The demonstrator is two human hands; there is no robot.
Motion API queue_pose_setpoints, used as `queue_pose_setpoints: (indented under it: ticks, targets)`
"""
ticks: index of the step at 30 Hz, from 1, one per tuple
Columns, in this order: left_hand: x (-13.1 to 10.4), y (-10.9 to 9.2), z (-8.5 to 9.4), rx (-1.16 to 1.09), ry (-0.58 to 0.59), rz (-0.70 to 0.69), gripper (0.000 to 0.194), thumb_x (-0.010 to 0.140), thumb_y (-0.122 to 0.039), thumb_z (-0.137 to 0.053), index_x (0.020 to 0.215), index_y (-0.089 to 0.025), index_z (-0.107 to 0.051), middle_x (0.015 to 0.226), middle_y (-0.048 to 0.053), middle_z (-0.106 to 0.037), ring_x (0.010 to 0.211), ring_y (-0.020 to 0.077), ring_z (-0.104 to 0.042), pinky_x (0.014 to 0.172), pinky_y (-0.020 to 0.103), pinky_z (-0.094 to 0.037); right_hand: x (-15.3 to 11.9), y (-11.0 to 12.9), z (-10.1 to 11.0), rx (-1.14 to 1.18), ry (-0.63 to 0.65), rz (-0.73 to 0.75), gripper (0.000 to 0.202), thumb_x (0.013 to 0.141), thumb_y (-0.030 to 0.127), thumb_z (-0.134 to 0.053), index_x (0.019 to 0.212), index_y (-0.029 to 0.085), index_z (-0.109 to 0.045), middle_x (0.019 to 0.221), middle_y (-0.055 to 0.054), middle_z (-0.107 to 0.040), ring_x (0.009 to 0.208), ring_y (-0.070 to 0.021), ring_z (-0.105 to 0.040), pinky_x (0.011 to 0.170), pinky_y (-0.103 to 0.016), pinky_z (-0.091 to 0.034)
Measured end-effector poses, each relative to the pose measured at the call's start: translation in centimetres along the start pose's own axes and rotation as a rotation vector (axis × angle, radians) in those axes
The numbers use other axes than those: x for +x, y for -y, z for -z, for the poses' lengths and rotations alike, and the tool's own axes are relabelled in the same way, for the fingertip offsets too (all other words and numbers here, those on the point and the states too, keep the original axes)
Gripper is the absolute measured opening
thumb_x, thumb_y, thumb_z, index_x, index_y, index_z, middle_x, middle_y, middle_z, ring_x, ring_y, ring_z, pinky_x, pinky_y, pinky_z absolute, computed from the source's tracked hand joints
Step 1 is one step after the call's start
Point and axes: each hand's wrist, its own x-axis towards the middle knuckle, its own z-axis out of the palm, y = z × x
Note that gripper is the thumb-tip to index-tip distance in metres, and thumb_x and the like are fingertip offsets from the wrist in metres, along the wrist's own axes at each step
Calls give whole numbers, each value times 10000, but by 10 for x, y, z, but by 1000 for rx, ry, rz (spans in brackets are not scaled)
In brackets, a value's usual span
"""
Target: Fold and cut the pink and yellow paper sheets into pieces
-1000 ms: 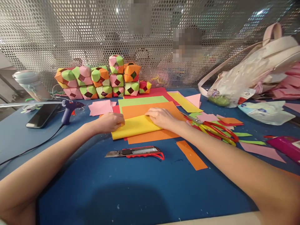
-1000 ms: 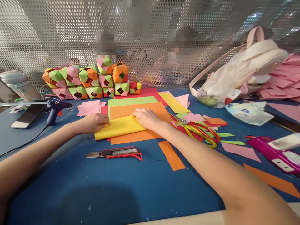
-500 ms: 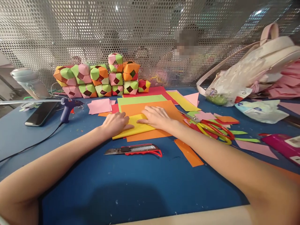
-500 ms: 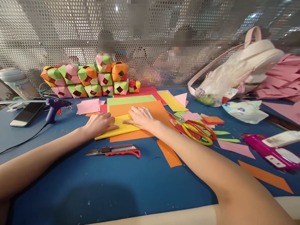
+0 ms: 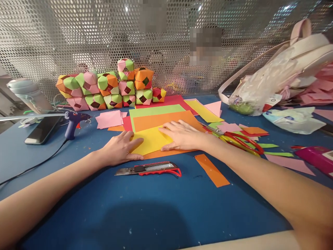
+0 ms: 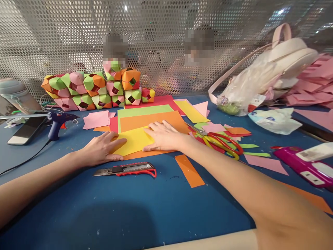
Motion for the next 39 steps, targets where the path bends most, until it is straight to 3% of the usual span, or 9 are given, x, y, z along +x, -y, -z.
queue_pose_setpoints:
  ticks: [3, 6, 9, 12, 17, 27, 32, 35, 39]
  targets:
    - [4, 1, 5, -17, 14, 24, 682, 910, -693, -179, 1357, -262, -460, 1056, 119, -543, 867, 244, -541, 663, 328, -455, -1, 2, 6, 34, 47, -32, 835, 806, 810, -322, 1364, 215, -499, 1351, -152, -523, 1203, -368, -461, 973, -520, -329]
    - [20, -7, 11, -15, 62, 114, 569, 983, -554, -162, 1248, -244, -559, 974, 112, -563, 843, 239, -552, 636, 311, -444, 11, 17, 10, -32, 53, -133, 658, 928, 674, -217, 1229, 232, -601, 1190, -144, -619, 1075, -327, -558, 893, -484, -375]
    - [36, -25, 11, 42, 58, 252, 518, 994, -501, -225, 1139, -198, -620, 931, 136, -573, 852, 271, -563, 614, 317, -450, 26, 39, 6, -179, -14, -249, 612, 965, 579, -251, 1144, 126, -621, 1057, -203, -641, 930, -317, -618, 826, -458, -385]
    - [41, -41, 6, 85, 0, 351, 572, 975, -556, -229, 1055, -156, -631, 939, 158, -566, 849, 299, -569, 572, 319, -459, 32, 55, 0, -214, -70, -302, 673, 940, 618, -291, 1092, 49, -614, 1022, -245, -640, 887, -329, -638, 813, -455, -385]
    - [32, -44, 0, 92, -17, 326, 661, 902, -699, -264, 1054, -148, -596, 995, 151, -550, 914, 300, -548, 582, 304, -472, 23, 56, -1, -196, -53, -294, 851, 873, 756, -201, 1109, 52, -616, 1042, -258, -637, 914, -350, -628, 800, -460, -397]
    - [18, -36, -1, -55, -15, 322, 680, 868, -752, -267, 1219, -216, -494, 1084, 115, -532, 1026, 280, -488, 697, 335, -473, 10, 51, 2, -129, 10, -234, 908, 849, 783, -199, 1356, 83, -479, 1278, -296, -534, 1099, -411, -549, 893, -534, -364]
    - [13, -22, -2, -137, -10, 280, 570, 963, -615, -169, 1244, -237, -491, 1114, 83, -536, 1029, 241, -492, 752, 328, -451, 15, 45, 1, -121, -22, -258, 815, 898, 719, -97, 1192, 150, -602, 1112, -220, -630, 984, -361, -594, 831, -489, -389]
    - [14, -16, -6, -100, -38, 260, 560, 970, -593, -214, 1231, -204, -519, 1120, 95, -544, 990, 238, -493, 847, 363, -431, 20, 38, -3, -184, -72, -233, 816, 913, 694, -85, 1096, 125, -639, 1046, -206, -635, 918, -336, -602, 832, -474, -382]
    - [13, -12, -10, -85, -35, 170, 627, 933, -643, -294, 1297, -171, -490, 1166, 120, -535, 1001, 254, -487, 910, 391, -410, 13, 25, -10, -216, -123, -148, 748, 916, 692, -192, 1202, 132, -598, 1130, -193, -604, 987, -335, -553, 902, -473, -350]
